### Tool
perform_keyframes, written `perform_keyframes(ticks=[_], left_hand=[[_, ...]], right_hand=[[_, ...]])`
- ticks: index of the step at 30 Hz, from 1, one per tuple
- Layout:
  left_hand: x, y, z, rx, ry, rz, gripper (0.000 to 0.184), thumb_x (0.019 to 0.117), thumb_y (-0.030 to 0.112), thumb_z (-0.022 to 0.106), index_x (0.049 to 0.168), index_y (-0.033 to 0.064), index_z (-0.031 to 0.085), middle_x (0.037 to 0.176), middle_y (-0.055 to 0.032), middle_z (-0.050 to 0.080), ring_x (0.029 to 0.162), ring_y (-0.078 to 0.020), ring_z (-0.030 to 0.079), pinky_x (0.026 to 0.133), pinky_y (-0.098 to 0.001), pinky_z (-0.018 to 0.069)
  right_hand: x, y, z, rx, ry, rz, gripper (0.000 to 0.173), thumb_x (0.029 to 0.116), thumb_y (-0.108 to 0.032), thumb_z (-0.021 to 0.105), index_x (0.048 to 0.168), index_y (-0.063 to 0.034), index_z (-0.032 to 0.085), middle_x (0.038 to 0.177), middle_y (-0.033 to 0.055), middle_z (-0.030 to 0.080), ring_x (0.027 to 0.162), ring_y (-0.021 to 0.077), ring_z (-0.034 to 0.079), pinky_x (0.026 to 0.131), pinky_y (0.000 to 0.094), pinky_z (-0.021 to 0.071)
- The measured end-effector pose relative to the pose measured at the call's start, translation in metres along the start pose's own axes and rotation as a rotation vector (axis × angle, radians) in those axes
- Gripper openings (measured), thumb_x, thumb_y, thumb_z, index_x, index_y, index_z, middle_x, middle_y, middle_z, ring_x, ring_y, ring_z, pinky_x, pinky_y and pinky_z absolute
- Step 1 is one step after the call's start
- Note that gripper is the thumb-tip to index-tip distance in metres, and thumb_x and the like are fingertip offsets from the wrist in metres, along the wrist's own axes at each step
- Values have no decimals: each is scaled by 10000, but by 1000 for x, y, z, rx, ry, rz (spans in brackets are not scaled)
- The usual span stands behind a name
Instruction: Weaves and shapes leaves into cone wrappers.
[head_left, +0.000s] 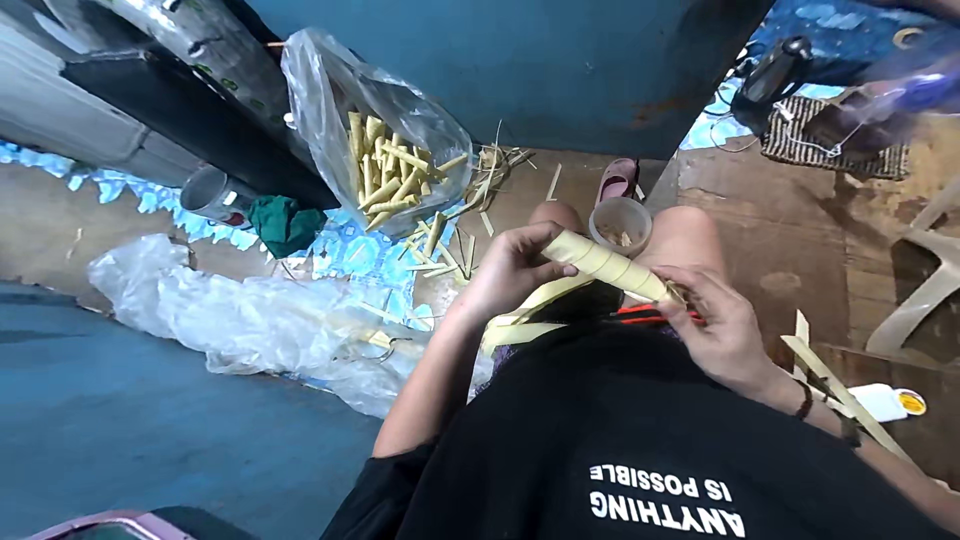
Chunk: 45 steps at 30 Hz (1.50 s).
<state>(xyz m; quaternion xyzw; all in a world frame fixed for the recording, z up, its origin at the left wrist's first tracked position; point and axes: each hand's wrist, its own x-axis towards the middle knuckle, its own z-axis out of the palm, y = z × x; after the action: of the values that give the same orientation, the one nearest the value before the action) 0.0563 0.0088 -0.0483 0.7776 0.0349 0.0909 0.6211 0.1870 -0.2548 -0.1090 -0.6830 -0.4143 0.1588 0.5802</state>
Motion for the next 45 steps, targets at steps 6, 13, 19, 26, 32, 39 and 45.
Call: perform_keyframes(ticks=[6, 13, 19, 26, 32, 39, 45], left_hand=[[2, -1, 2, -18, -25, -6, 178, 876, -44, 742, 1037, -7, 675, 865, -34, 715, 749, -57, 678, 712, -230, 585], [-3, 5, -3, 37, -33, 38, 139, 894, -21, 731, 1015, -6, 663, 840, -29, 691, 723, -45, 645, 682, -215, 556], [-18, 10, -42, 158, 239, 72, 238, 878, -23, 726, 1104, 4, 656, 940, -10, 718, 838, -55, 691, 792, -263, 600], [-18, 17, -42, 223, 266, -11, 228, 879, -14, 729, 1095, 18, 661, 931, -22, 724, 835, -69, 701, 787, -275, 604], [-12, 14, -38, 261, 225, -34, 219, 876, -5, 738, 1082, 20, 664, 906, -27, 719, 816, -79, 696, 770, -282, 597], [-1, 12, -39, 310, 210, -2, 208, 874, 31, 756, 1059, 14, 662, 878, -37, 707, 777, -82, 679, 729, -280, 583], [5, 19, -27, 338, 170, -97, 171, 883, 12, 742, 1036, 10, 666, 876, -47, 698, 785, -93, 675, 746, -285, 582]], right_hand=[[-2, -8, -10, 251, -89, 271, 315, 1089, -226, 460, 1298, -52, 620, 958, -34, 734, 749, 16, 681, 671, 176, 583], [4, -10, -20, 526, -195, 381, 373, 1110, -330, 411, 1313, -105, 628, 800, -29, 730, 577, 43, 658, 514, 190, 566], [26, -48, -39, -30, -236, -174, 390, 955, -400, 701, 1227, -121, 671, 1109, -20, 708, 1017, 69, 672, 909, 277, 578], [39, -136, 55, -231, -993, -687, 239, 972, -172, 663, 1164, -40, 720, 1121, 121, 698, 1031, 281, 679, 849, 401, 573], [42, -174, 113, -583, -1283, -621, 97, 952, 96, 554, 979, 99, 647, 989, 230, 640, 881, 370, 679, 661, 477, 560], [62, -149, 140, -555, -1241, -549, 165, 966, 97, 535, 1078, 96, 655, 1038, 249, 665, 929, 406, 685, 735, 539, 562], [87, -172, 107, -391, -1432, -506, 316, 854, -180, 833, 1069, 14, 707, 935, 152, 680, 875, 312, 670, 757, 510, 545]])
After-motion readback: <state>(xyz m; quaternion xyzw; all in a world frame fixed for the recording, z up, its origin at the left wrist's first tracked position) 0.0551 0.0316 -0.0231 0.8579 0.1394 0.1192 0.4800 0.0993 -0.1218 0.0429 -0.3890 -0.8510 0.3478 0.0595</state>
